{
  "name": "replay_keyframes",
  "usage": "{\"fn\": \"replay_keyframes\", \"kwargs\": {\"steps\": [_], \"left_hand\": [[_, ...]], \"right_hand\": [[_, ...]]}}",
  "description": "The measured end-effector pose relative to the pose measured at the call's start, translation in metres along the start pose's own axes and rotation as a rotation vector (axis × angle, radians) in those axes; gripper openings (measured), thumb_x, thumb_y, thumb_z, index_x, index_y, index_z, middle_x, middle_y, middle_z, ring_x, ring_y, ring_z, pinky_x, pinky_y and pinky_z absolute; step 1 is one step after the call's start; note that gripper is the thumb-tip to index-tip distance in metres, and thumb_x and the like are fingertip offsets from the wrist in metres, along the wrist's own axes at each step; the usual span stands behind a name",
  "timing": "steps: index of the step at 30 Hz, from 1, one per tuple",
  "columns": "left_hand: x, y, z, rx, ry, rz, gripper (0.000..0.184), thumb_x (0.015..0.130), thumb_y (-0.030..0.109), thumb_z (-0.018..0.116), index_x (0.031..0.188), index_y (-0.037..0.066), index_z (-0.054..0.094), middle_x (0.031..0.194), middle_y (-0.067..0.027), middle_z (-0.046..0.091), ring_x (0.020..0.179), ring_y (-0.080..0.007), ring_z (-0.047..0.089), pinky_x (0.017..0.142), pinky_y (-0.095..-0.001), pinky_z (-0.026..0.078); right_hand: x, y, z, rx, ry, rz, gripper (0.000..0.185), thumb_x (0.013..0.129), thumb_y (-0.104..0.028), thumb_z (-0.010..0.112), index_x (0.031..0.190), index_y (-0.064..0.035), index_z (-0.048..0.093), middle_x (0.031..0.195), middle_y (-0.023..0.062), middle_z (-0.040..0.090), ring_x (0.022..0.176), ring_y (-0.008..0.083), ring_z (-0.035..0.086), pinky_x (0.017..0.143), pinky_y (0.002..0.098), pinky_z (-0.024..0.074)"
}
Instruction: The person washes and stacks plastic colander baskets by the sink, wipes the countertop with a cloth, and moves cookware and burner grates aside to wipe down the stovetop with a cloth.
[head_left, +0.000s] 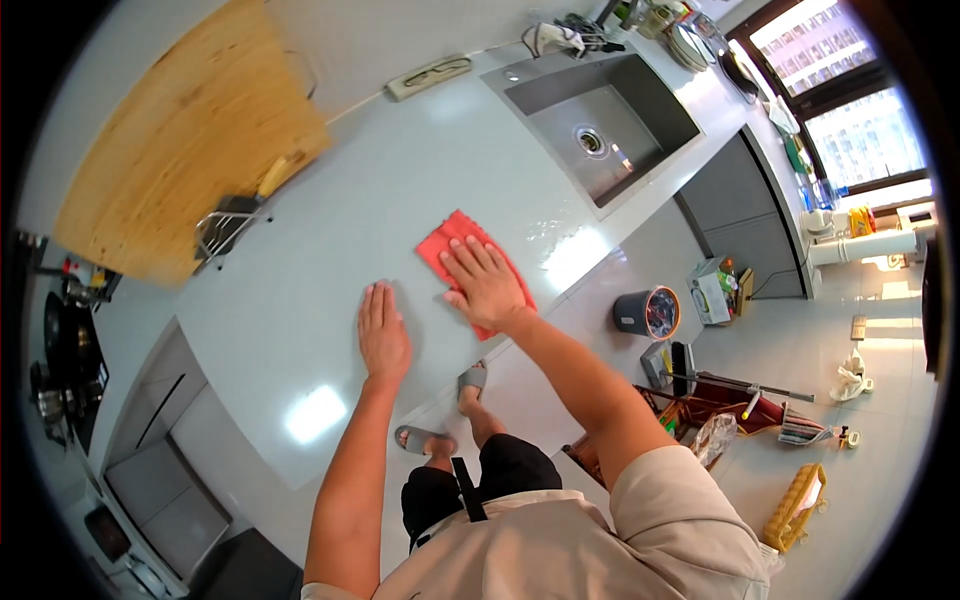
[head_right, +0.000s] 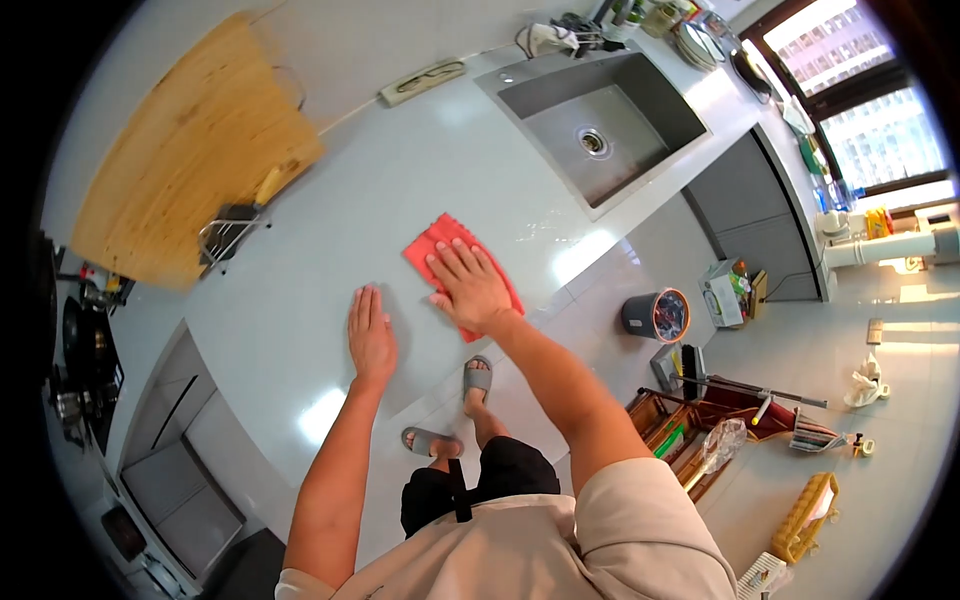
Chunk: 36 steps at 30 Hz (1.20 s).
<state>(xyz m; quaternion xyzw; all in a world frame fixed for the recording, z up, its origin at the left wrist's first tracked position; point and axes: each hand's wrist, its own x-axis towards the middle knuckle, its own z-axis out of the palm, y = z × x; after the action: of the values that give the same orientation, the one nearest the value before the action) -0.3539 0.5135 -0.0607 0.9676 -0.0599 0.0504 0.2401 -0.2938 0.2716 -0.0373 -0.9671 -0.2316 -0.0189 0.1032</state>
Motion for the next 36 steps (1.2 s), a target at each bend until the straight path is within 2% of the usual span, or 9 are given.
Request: {"fn": "replay_keyframes", "kwargs": {"steps": [8, 9, 12, 17, 22, 27, 31, 34, 36], "left_hand": [[0.073, 0.055, 0.043, 0.061, -0.034, 0.03, 0.051, 0.106, 0.007, 0.051, 0.156, -0.001, 0.044, 0.165, -0.0135, 0.043, 0.158, -0.0335, 0.032, 0.13, -0.05, 0.025], [0.077, 0.058, 0.045, 0.07, -0.038, 0.017, 0.051, 0.106, 0.008, 0.051, 0.156, -0.001, 0.044, 0.165, -0.0134, 0.043, 0.158, -0.0331, 0.032, 0.13, -0.0499, 0.025], [0.086, 0.061, 0.049, 0.076, -0.046, -0.013, 0.05, 0.107, 0.008, 0.05, 0.155, -0.001, 0.045, 0.165, -0.0131, 0.043, 0.158, -0.032, 0.032, 0.131, -0.0494, 0.024], [0.084, 0.053, 0.049, 0.075, -0.06, -0.014, 0.05, 0.106, 0.008, 0.052, 0.155, 0.0, 0.046, 0.165, -0.0134, 0.043, 0.157, -0.0319, 0.032, 0.13, -0.0497, 0.025], [0.099, 0.047, 0.044, 0.078, -0.05, 0.007, 0.051, 0.106, 0.012, 0.053, 0.154, 0.0, 0.047, 0.164, -0.0145, 0.043, 0.156, -0.0342, 0.034, 0.129, -0.0509, 0.027], [0.137, 0.033, 0.031, 0.135, 0.033, -0.047, 0.051, 0.107, 0.018, 0.052, 0.154, 0.0, 0.047, 0.164, -0.0172, 0.042, 0.156, -0.0356, 0.034, 0.129, -0.0509, 0.027], [0.175, 0.022, 0.045, 0.131, 0.131, -0.182, 0.052, 0.108, 0.024, 0.05, 0.154, 0.0, 0.046, 0.165, -0.0176, 0.041, 0.157, -0.0353, 0.033, 0.129, -0.0506, 0.025], [0.188, 0.016, 0.054, 0.206, 0.129, -0.252, 0.055, 0.109, 0.029, 0.048, 0.155, 0.0, 0.045, 0.167, -0.0169, 0.039, 0.158, -0.0345, 0.031, 0.13, -0.0502, 0.022], [0.191, 0.019, 0.058, 0.251, 0.104, -0.265, 0.057, 0.109, 0.032, 0.047, 0.157, 0.0, 0.044, 0.168, -0.0166, 0.037, 0.158, -0.0339, 0.029, 0.131, -0.0495, 0.02]], "right_hand": [[0.002, 0.173, -0.031, -0.104, 0.033, 0.175, 0.073, 0.106, -0.059, 0.045, 0.164, -0.0154, 0.039, 0.172, 0.0098, 0.034, 0.16, 0.0321, 0.026, 0.131, 0.0487, 0.0187], [0.006, 0.187, -0.034, -0.108, 0.017, 0.194, 0.074, 0.106, -0.059, 0.044, 0.165, -0.014, 0.038, 0.173, 0.011, 0.032, 0.161, 0.0317, 0.024, 0.131, 0.0482, 0.0173], [0.016, 0.215, -0.032, -0.107, 0.081, 0.291, 0.073, 0.107, -0.056, 0.046, 0.164, -0.0116, 0.037, 0.171, 0.0157, 0.034, 0.158, 0.036, 0.028, 0.129, 0.0512, 0.021], [0.01, 0.193, -0.02, -0.125, 0.076, 0.294, 0.08, 0.107, -0.059, 0.044, 0.164, -0.0048, 0.035, 0.172, 0.0164, 0.031, 0.16, 0.0367, 0.024, 0.131, 0.0511, 0.0182], [0.01, 0.111, -0.015, -0.084, -0.015, 0.207, 0.08, 0.106, -0.061, 0.044, 0.164, -0.0068, 0.037, 0.172, 0.0156, 0.033, 0.16, 0.0365, 0.026, 0.131, 0.0515, 0.018], [0.034, 0.057, -0.01, 0.044, -0.025, 0.051, 0.076, 0.105, -0.062, 0.044, 0.164, -0.0152, 0.04, 0.171, 0.0104, 0.036, 0.16, 0.0331, 0.026, 0.131, 0.0509, 0.0176], [0.078, 0.092, -0.017, 0.069, -0.095, -0.077, 0.075, 0.106, -0.062, 0.043, 0.164, -0.0152, 0.041, 0.171, 0.0106, 0.035, 0.16, 0.0336, 0.026, 0.131, 0.0506, 0.0176], [0.121, 0.142, -0.007, -0.026, 0.013, -0.016, 0.074, 0.107, -0.061, 0.042, 0.163, -0.0135, 0.041, 0.172, 0.0108, 0.034, 0.16, 0.034, 0.025, 0.131, 0.0506, 0.0181], [0.148, 0.173, -0.007, -0.074, 0.022, 0.134, 0.075, 0.107, -0.059, 0.042, 0.165, -0.0118, 0.037, 0.173, 0.0114, 0.031, 0.161, 0.0339, 0.022, 0.132, 0.0501, 0.0165]]}}
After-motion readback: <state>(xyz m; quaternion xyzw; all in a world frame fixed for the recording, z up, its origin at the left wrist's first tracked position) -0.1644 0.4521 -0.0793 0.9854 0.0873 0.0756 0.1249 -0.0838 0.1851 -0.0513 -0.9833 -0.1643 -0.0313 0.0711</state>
